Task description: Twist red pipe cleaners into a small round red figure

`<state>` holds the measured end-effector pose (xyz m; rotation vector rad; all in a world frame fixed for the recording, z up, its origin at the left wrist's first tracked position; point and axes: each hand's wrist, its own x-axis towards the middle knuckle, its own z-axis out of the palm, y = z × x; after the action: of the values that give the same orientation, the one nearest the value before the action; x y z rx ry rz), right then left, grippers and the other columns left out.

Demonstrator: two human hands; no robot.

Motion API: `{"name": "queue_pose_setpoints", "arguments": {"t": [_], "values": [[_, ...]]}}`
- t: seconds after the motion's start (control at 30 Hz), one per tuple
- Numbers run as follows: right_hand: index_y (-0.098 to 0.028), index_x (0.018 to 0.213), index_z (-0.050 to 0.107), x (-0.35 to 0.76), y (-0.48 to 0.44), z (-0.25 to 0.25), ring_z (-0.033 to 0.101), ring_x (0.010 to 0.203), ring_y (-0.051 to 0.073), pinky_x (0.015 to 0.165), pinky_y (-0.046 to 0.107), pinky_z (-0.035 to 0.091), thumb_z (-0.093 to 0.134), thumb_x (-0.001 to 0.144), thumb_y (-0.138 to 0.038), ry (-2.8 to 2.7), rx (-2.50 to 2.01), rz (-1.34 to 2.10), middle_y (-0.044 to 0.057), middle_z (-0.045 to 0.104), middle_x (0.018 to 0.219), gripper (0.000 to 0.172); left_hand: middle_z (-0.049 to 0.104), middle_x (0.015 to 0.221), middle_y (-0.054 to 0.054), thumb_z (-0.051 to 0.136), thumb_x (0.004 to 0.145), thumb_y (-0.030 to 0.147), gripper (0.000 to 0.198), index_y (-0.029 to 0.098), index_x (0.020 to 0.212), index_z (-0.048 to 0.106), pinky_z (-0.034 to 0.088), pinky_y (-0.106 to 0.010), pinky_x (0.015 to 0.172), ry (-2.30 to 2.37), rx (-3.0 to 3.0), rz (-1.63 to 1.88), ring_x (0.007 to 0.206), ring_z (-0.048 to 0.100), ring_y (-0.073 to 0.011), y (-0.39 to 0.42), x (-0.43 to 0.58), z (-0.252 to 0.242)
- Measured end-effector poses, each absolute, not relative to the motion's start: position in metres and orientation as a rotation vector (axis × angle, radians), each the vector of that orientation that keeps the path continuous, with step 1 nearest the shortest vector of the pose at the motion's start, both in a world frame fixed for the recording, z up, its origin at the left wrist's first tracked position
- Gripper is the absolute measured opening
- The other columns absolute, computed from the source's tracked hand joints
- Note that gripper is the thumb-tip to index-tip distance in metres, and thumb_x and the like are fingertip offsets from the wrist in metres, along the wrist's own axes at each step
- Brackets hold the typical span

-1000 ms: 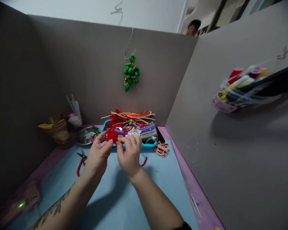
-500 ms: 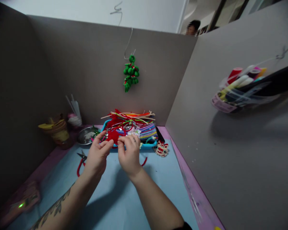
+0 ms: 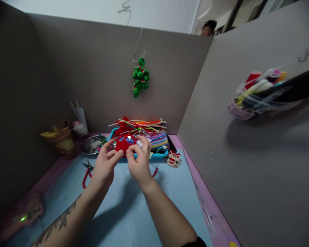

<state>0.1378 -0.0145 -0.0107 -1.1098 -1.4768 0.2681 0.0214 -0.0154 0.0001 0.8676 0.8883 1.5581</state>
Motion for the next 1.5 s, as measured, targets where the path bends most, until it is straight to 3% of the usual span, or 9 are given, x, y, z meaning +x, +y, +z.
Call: {"name": "queue_pose_setpoints", "arguments": {"t": [0.33, 0.53, 0.63, 0.77, 1.1, 1.3, 1.5], "values": [[-0.02, 0.071, 0.059, 0.141, -0.009, -0.013, 0.039, 0.133, 0.027, 0.11, 0.05, 0.029, 0.054, 0.087, -0.027, -1.499, -1.081, 0.408, 0.011, 0.046, 0.138, 0.018, 0.06, 0.055, 0.008, 0.085, 0.057, 0.027, 0.076, 0.017, 0.123, 0.048, 0.04, -0.017, 0.054, 0.887, 0.834, 1.532, 0.054, 0.056, -0.009, -0.017, 0.021, 0.005], [-0.023, 0.088, 0.058, 0.14, -0.018, -0.013, 0.04, 0.129, 0.029, 0.107, 0.054, 0.034, 0.057, 0.083, -0.02, -1.515, -0.971, -0.076, 0.01, 0.049, 0.125, 0.007, 0.06, 0.058, 0.008, 0.084, 0.059, 0.024, 0.067, 0.016, 0.117, 0.051, 0.026, -0.013, 0.041, 0.842, 0.679, 1.528, 0.041, 0.039, -0.0017, -0.014, 0.017, 0.005], [-0.027, 0.09, 0.059, 0.137, -0.021, -0.019, 0.036, 0.129, 0.032, 0.106, 0.055, 0.034, 0.067, 0.077, -0.022, -1.562, -0.906, -0.366, 0.008, 0.048, 0.122, 0.016, 0.063, 0.063, 0.006, 0.086, 0.057, 0.025, 0.065, 0.016, 0.113, 0.053, 0.03, -0.013, 0.042, 0.817, 0.597, 1.513, 0.044, 0.046, -0.0025, -0.014, 0.017, 0.007], [-0.033, 0.097, 0.063, 0.133, -0.02, -0.027, 0.035, 0.127, 0.032, 0.104, 0.056, 0.035, 0.07, 0.076, -0.02, -1.606, -0.931, -0.465, 0.006, 0.047, 0.125, 0.026, 0.068, 0.07, 0.001, 0.087, 0.056, 0.024, 0.065, 0.016, 0.111, 0.053, 0.038, -0.014, 0.047, 0.816, 0.551, 1.491, 0.051, 0.055, -0.0056, -0.015, 0.017, 0.009], [-0.039, 0.098, 0.067, 0.136, -0.017, -0.037, 0.038, 0.122, 0.031, 0.103, 0.056, 0.032, 0.069, 0.079, -0.024, -1.655, -0.898, -0.551, 0.004, 0.053, 0.119, 0.024, 0.069, 0.074, 0.0, 0.086, 0.055, 0.022, 0.062, 0.016, 0.108, 0.054, 0.043, -0.018, 0.054, 0.83, 0.511, 1.481, 0.055, 0.059, -0.0079, -0.016, 0.018, 0.009], [-0.03, 0.088, 0.065, 0.136, -0.018, -0.025, 0.047, 0.113, 0.027, 0.099, 0.048, 0.041, 0.06, 0.086, -0.027, -1.549, -0.933, -0.384, 0.006, 0.055, 0.106, 0.006, 0.065, 0.062, 0.005, 0.083, 0.059, 0.024, 0.062, 0.018, 0.11, 0.049, 0.043, -0.02, 0.061, 0.881, 0.775, 1.599, 0.055, 0.06, -0.0102, -0.014, 0.024, -0.004], [-0.02, 0.076, 0.062, 0.144, -0.007, -0.014, 0.054, 0.102, 0.021, 0.095, 0.04, 0.042, 0.057, 0.088, -0.033, -1.345, -1.02, 0.277, 0.006, 0.054, 0.102, 0.018, 0.061, 0.058, 0.008, 0.079, 0.068, 0.024, 0.053, 0.021, 0.111, 0.047, 0.04, -0.019, 0.059, 0.928, 0.981, 1.645, 0.053, 0.056, -0.0083, -0.013, 0.023, -0.013]]}}
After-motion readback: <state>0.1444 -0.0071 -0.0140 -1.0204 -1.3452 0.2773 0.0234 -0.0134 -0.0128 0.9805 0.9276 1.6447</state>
